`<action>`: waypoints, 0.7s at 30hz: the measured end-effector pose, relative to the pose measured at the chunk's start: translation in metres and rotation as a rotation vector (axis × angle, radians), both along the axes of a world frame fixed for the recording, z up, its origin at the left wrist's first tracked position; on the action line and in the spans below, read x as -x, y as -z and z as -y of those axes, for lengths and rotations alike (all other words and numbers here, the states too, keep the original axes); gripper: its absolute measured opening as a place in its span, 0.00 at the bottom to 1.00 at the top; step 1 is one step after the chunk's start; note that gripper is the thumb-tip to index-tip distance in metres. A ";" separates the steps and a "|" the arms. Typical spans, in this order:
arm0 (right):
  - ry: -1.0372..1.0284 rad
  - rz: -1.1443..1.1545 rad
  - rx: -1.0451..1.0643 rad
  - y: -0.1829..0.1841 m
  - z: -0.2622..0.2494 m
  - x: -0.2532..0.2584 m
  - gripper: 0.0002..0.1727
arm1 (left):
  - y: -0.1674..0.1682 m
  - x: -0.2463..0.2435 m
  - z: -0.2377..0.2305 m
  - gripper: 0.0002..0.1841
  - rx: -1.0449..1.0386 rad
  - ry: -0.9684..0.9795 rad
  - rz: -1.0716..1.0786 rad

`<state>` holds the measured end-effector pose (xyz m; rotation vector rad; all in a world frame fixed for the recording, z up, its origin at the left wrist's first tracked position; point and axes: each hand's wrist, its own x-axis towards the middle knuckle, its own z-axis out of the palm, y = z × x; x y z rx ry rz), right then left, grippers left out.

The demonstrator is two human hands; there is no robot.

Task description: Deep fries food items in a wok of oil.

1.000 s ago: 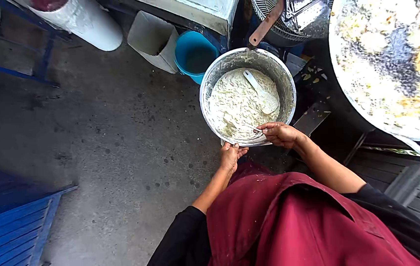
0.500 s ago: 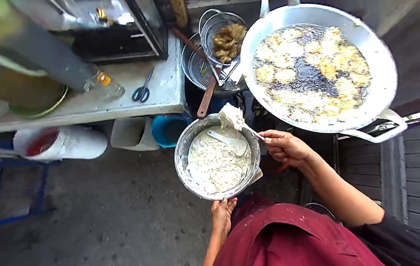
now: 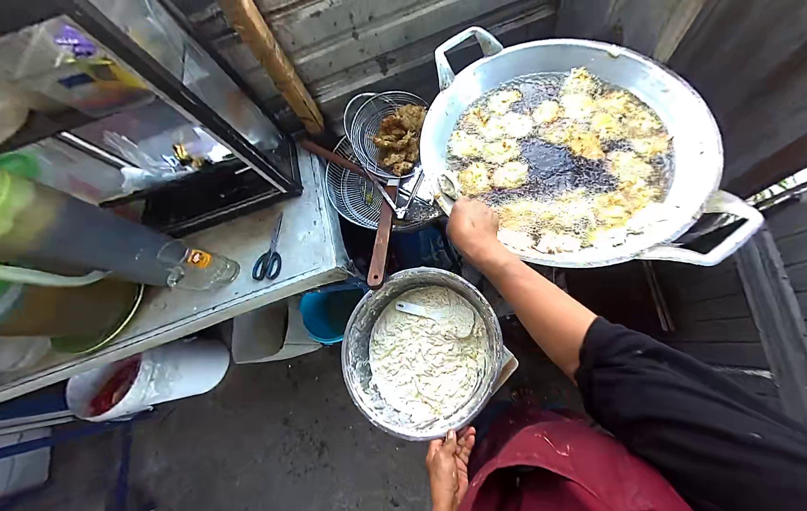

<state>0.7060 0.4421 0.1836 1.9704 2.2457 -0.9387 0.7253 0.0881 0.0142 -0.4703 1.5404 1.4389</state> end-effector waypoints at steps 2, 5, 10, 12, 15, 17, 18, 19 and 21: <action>0.009 0.002 -0.005 -0.001 0.004 -0.001 0.21 | 0.000 0.000 0.000 0.08 -0.006 0.004 0.004; -0.005 -0.006 0.019 0.000 0.008 -0.001 0.20 | 0.001 -0.002 0.001 0.08 -0.007 0.007 0.007; -0.008 -0.056 -0.023 -0.004 0.007 -0.012 0.22 | -0.004 -0.002 -0.002 0.09 0.011 0.006 0.006; -0.018 -0.047 0.028 -0.002 0.004 -0.015 0.18 | -0.002 -0.003 -0.001 0.09 0.006 0.004 0.006; -0.021 -0.069 0.028 -0.003 -0.001 -0.023 0.18 | -0.003 -0.004 -0.002 0.08 0.017 -0.014 -0.003; 0.006 -0.060 0.020 -0.007 -0.004 -0.030 0.19 | -0.007 -0.005 -0.005 0.08 0.039 -0.029 -0.005; 0.010 -0.060 0.030 -0.007 -0.007 -0.034 0.19 | -0.009 -0.007 -0.008 0.07 0.054 -0.032 -0.012; 0.004 -0.066 0.044 -0.004 -0.011 -0.036 0.19 | -0.006 -0.007 -0.009 0.07 0.052 -0.033 -0.016; -0.037 -0.089 0.026 0.005 -0.016 -0.038 0.17 | 0.000 -0.005 -0.007 0.07 0.018 -0.026 -0.025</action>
